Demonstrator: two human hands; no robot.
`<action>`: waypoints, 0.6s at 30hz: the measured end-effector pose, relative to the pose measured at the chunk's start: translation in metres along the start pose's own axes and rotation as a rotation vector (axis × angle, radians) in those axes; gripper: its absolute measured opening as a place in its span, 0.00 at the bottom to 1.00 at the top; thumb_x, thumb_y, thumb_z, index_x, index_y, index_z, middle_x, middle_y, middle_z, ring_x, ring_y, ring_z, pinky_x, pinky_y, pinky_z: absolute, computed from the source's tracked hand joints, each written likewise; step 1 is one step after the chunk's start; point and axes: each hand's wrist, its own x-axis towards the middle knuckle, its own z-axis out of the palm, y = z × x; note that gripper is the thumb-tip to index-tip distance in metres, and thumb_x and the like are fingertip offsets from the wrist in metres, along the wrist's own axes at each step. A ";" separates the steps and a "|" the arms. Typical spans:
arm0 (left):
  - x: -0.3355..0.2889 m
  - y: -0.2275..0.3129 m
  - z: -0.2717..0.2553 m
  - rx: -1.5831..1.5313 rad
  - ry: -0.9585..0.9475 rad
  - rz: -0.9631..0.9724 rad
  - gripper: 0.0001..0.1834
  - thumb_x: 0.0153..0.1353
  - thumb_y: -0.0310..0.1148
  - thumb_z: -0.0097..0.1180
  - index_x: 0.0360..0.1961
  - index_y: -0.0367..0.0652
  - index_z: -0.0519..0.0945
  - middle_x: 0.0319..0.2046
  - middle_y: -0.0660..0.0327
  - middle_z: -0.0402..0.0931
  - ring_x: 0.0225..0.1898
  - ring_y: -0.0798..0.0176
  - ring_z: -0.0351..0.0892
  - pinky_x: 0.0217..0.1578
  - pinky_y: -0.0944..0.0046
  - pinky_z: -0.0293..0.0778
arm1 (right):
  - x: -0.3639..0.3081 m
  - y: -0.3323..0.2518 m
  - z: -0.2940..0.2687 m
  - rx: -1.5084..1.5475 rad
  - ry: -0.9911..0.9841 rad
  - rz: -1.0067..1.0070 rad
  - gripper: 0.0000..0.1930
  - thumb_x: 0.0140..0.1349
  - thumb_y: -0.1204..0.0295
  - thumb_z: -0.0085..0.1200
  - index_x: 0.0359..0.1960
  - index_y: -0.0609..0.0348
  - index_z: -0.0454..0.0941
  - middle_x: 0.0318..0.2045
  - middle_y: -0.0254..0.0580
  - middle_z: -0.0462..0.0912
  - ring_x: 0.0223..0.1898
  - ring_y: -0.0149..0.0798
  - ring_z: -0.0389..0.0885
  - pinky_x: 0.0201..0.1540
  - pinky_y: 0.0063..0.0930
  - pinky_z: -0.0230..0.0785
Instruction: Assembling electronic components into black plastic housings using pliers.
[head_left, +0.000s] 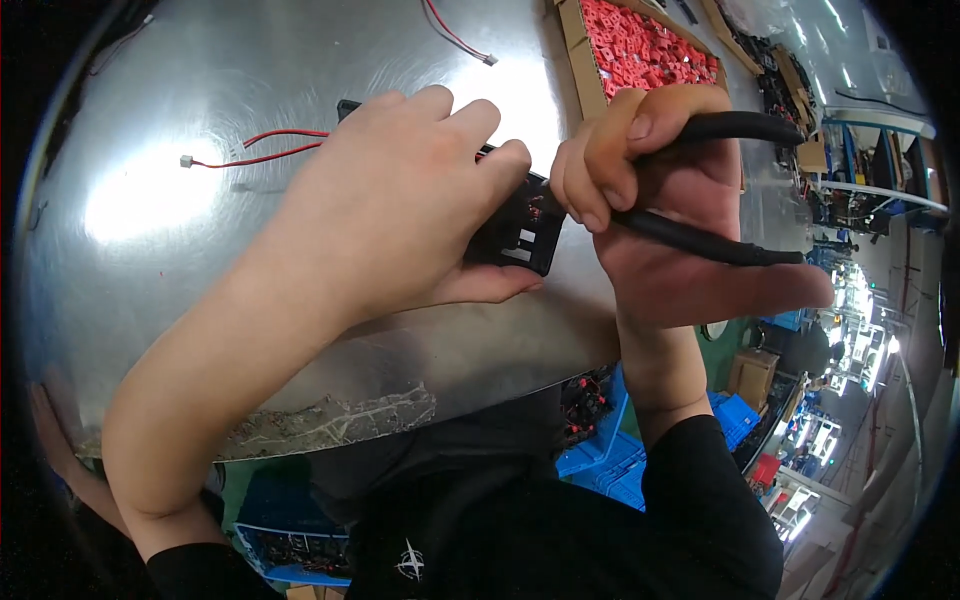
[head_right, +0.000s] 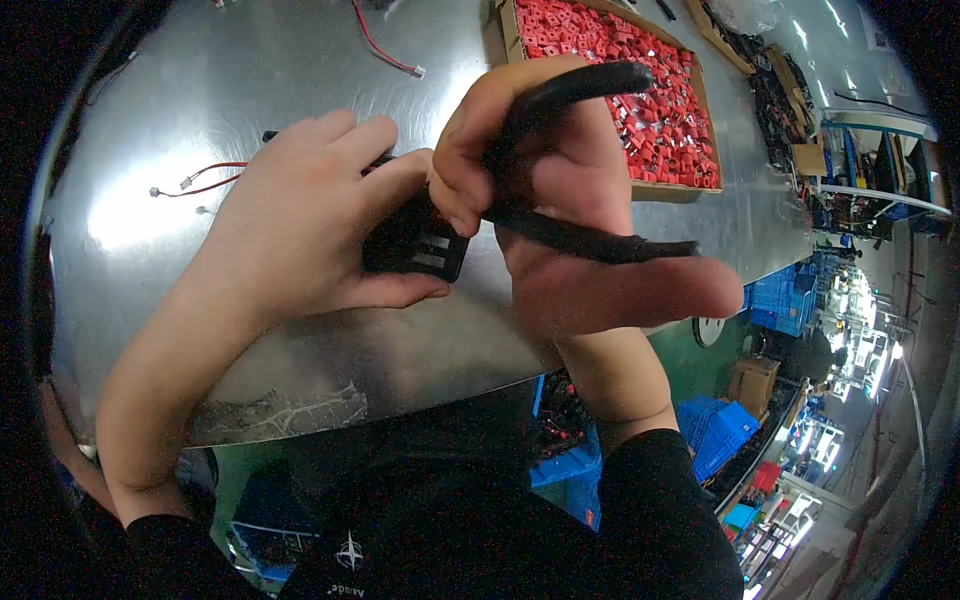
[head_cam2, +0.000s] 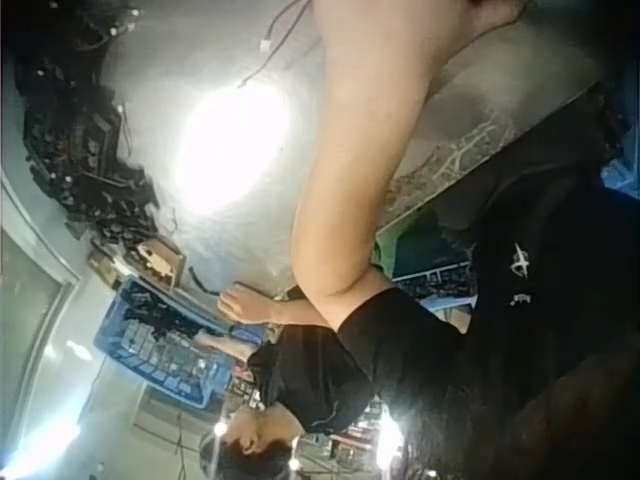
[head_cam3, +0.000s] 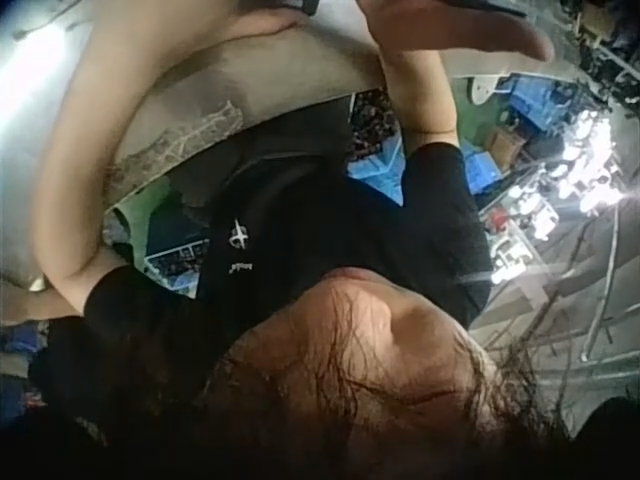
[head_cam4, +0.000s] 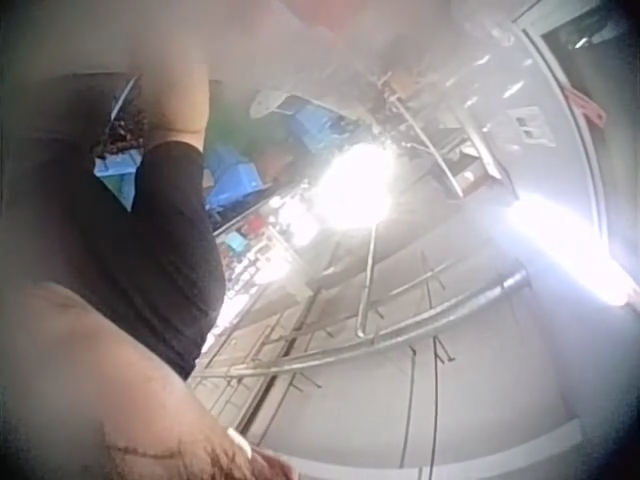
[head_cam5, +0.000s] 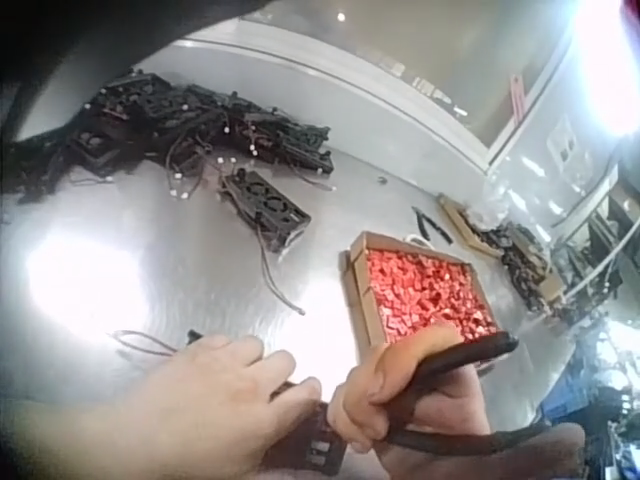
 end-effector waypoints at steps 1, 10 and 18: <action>-0.001 -0.001 0.001 0.009 0.002 0.007 0.30 0.44 0.55 0.78 0.47 0.56 0.83 0.36 0.58 0.72 0.41 0.48 0.77 0.42 0.49 0.75 | 0.000 0.002 0.000 -0.004 0.001 -0.006 0.61 0.44 0.08 0.41 0.49 0.62 0.69 0.30 0.36 0.70 0.30 0.29 0.68 0.33 0.25 0.63; -0.002 -0.002 0.004 0.039 0.043 0.021 0.38 0.42 0.55 0.80 0.53 0.50 0.81 0.38 0.57 0.74 0.41 0.47 0.78 0.42 0.48 0.77 | -0.006 0.008 0.013 -0.161 0.015 -0.167 0.34 0.70 0.37 0.52 0.49 0.62 0.69 0.32 0.39 0.73 0.28 0.30 0.71 0.33 0.25 0.66; -0.002 0.000 0.002 0.022 0.030 0.016 0.39 0.42 0.56 0.79 0.52 0.48 0.81 0.39 0.56 0.74 0.42 0.46 0.79 0.43 0.48 0.77 | -0.004 -0.010 0.012 -0.160 0.018 -0.018 0.24 0.75 0.49 0.53 0.49 0.59 0.69 0.31 0.40 0.70 0.30 0.33 0.70 0.33 0.28 0.67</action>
